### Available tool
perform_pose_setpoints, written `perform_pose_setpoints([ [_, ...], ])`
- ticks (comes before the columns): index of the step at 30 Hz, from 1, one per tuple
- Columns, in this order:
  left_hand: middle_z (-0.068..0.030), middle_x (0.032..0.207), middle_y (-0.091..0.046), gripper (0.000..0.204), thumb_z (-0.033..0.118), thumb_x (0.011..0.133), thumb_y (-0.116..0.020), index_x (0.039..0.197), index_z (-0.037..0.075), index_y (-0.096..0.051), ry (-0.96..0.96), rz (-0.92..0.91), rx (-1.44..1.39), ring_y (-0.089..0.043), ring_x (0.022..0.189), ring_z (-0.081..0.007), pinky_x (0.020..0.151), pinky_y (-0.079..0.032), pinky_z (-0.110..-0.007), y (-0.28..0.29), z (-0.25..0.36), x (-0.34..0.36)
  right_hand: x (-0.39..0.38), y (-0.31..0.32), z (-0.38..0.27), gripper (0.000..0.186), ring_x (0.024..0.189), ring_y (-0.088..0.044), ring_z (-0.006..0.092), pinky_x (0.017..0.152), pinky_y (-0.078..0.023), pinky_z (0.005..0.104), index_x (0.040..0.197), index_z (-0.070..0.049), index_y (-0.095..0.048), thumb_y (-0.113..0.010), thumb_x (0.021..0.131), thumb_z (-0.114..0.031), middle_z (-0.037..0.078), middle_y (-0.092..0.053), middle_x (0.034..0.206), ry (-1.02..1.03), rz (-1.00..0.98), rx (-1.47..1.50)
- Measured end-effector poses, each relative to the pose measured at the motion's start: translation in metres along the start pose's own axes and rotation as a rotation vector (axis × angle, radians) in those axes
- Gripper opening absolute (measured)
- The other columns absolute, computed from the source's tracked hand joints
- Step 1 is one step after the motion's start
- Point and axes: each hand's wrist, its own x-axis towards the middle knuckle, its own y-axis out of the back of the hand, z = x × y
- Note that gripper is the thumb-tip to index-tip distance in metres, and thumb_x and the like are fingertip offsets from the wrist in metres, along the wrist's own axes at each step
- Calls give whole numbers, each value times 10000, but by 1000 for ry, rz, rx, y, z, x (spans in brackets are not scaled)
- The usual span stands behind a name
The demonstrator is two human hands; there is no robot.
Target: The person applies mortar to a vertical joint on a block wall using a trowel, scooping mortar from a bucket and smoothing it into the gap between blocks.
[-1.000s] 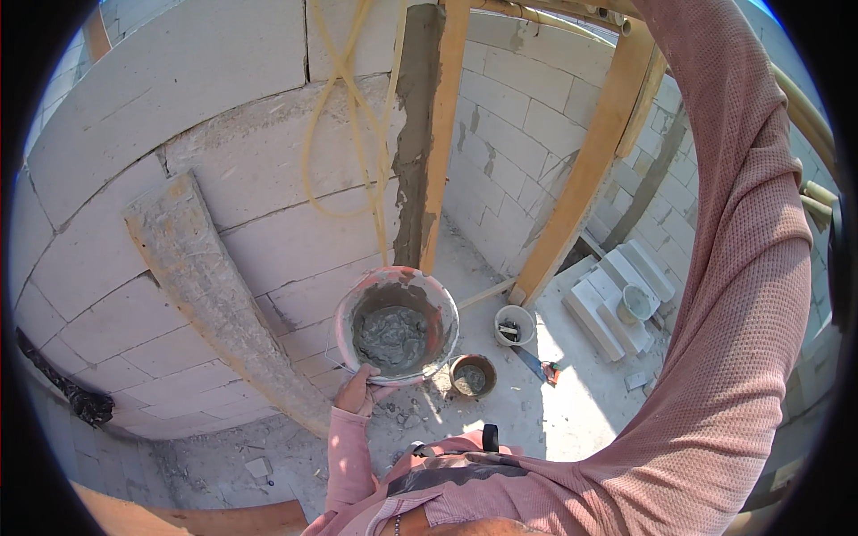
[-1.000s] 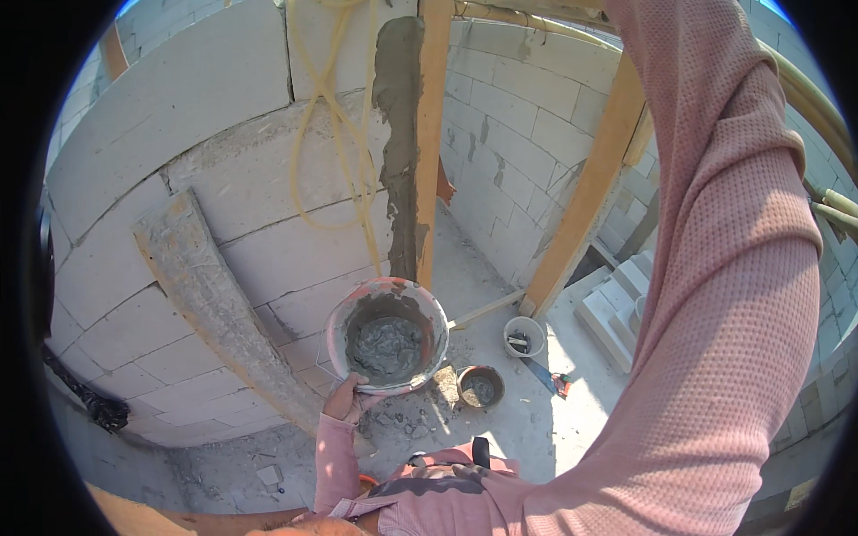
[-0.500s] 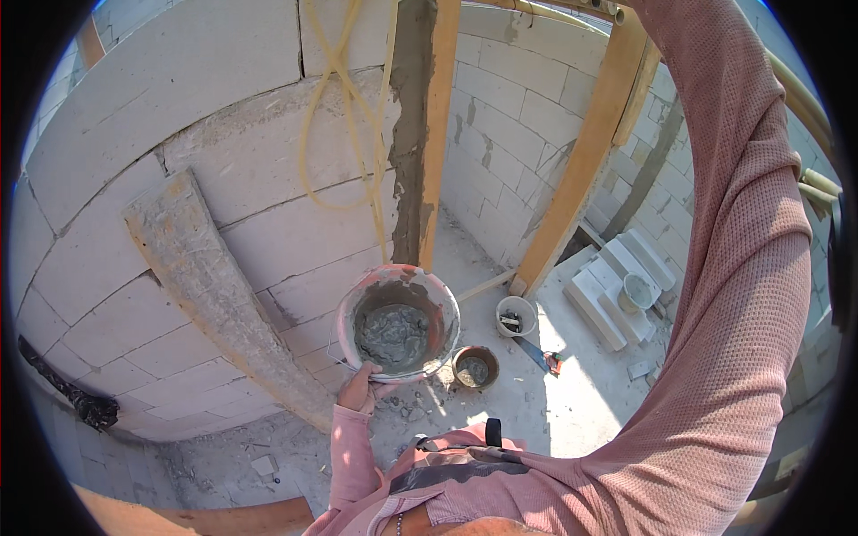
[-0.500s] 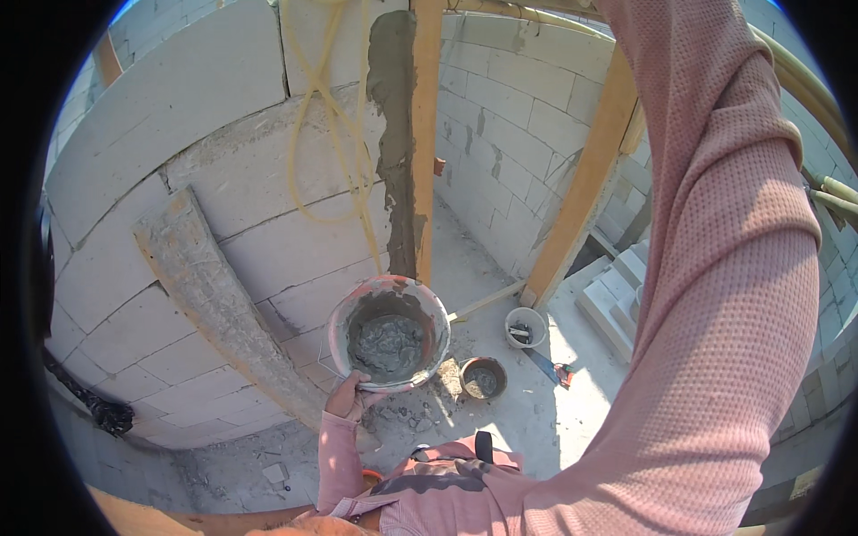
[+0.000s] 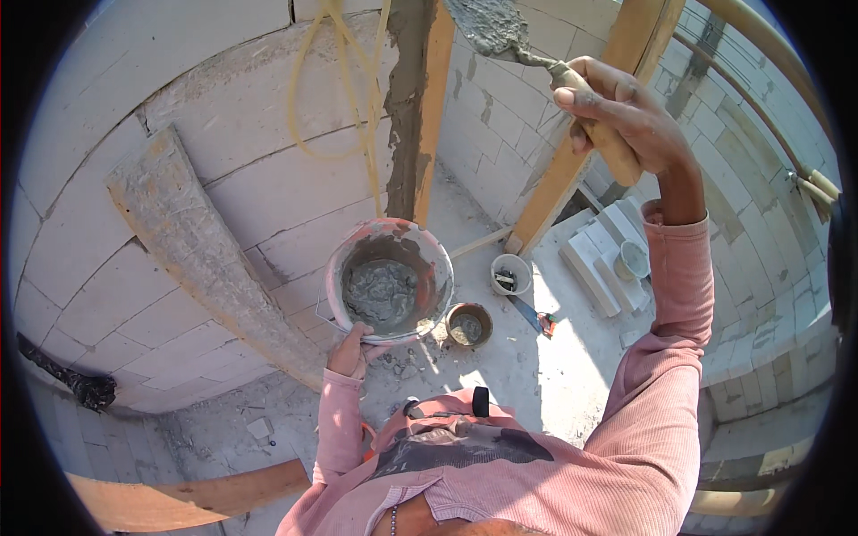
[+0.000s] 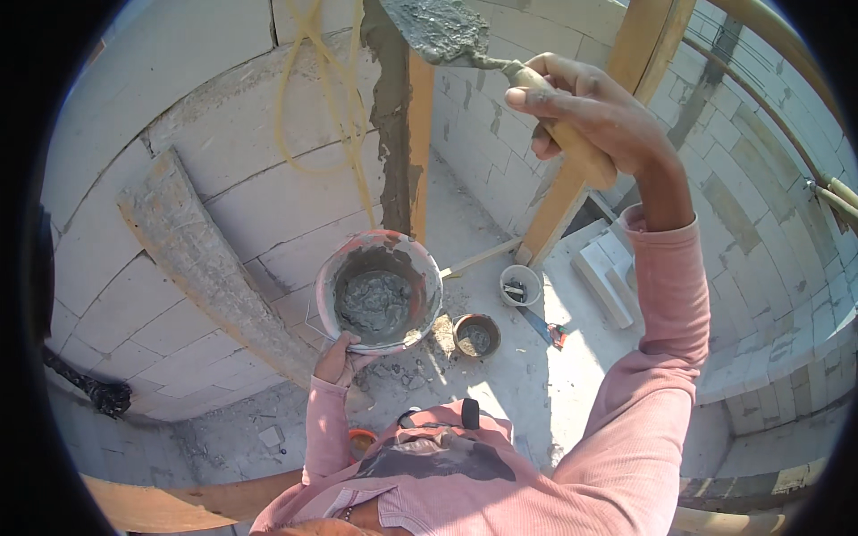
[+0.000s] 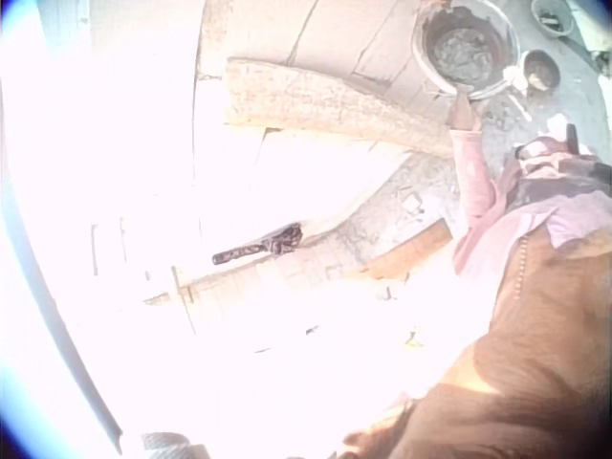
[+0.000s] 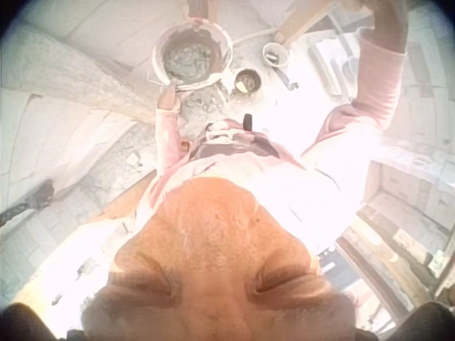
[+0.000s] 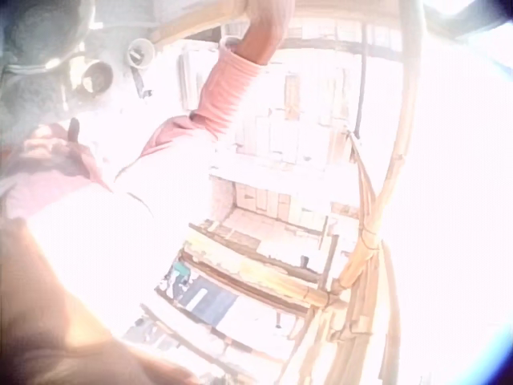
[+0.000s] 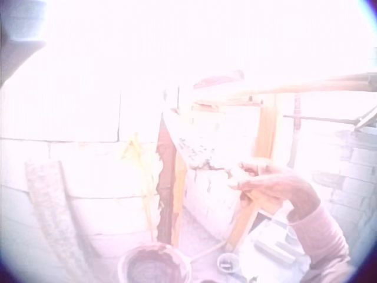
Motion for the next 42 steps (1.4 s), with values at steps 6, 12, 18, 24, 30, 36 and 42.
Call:
perform_pose_setpoints([
  [6,-187,1059,-627,224,110,983,-579,1087,-85,-542,-47,59,208,-716,948,-314,821,-665,-417,-28,-6,7,-116,-87,94,391,549,-584,118,497,-492,313,1045,-11,-674,-704,939,-386,50,-605,761,-556,-397,-5],
  [12,-156,1029,-622,212,118,964,-619,1035,-79,-588,-273,13,633,-708,916,-265,782,-654,-376,18,-47,32,-146,-143,137,202,824,-658,276,702,-521,427,1034,-20,-675,-654,884,-154,127,-661,896,34,-339,-672],
  [18,-116,1017,-623,248,152,936,-642,1015,-79,-601,-294,-26,835,-690,891,-204,751,-638,-333,-27,-36,11,-162,-176,162,235,843,-654,280,678,-556,376,1058,32,-618,-616,847,-70,156,-543,1070,178,-453,-1167],
  [24,-113,981,-603,286,110,924,-608,1122,-81,-530,-266,-2,655,-683,860,-208,734,-637,-325,-55,-37,2,-174,-206,153,270,894,-682,315,665,-589,432,1065,13,-613,-677,837,-116,147,-535,1069,157,-468,-816],
  [30,-140,1001,-614,289,107,950,-584,1155,-81,-507,-130,-11,301,-702,876,-250,782,-653,-357,-74,-31,-4,-198,-194,176,443,941,-640,295,786,-509,395,1172,6,-661,-796,851,-268,122,-593,1045,-199,-274,-277],
  [36,-205,1066,-660,276,153,994,-552,1130,-87,-536,72,-73,68,-715,945,-306,884,-636,-413,-68,-25,38,-195,-159,206,389,926,-581,229,830,-478,344,1173,10,-672,-791,848,-168,104,-567,1001,-135,-113,-32],
  [42,-257,1097,-667,270,150,1002,-524,1079,-108,-543,40,-180,-94,-720,981,-340,949,-615,-452,-108,4,45,-110,-91,191,423,1000,-594,210,893,-490,321,1199,18,-682,-811,818,-111,95,-592,1067,71,-13,-82],
])
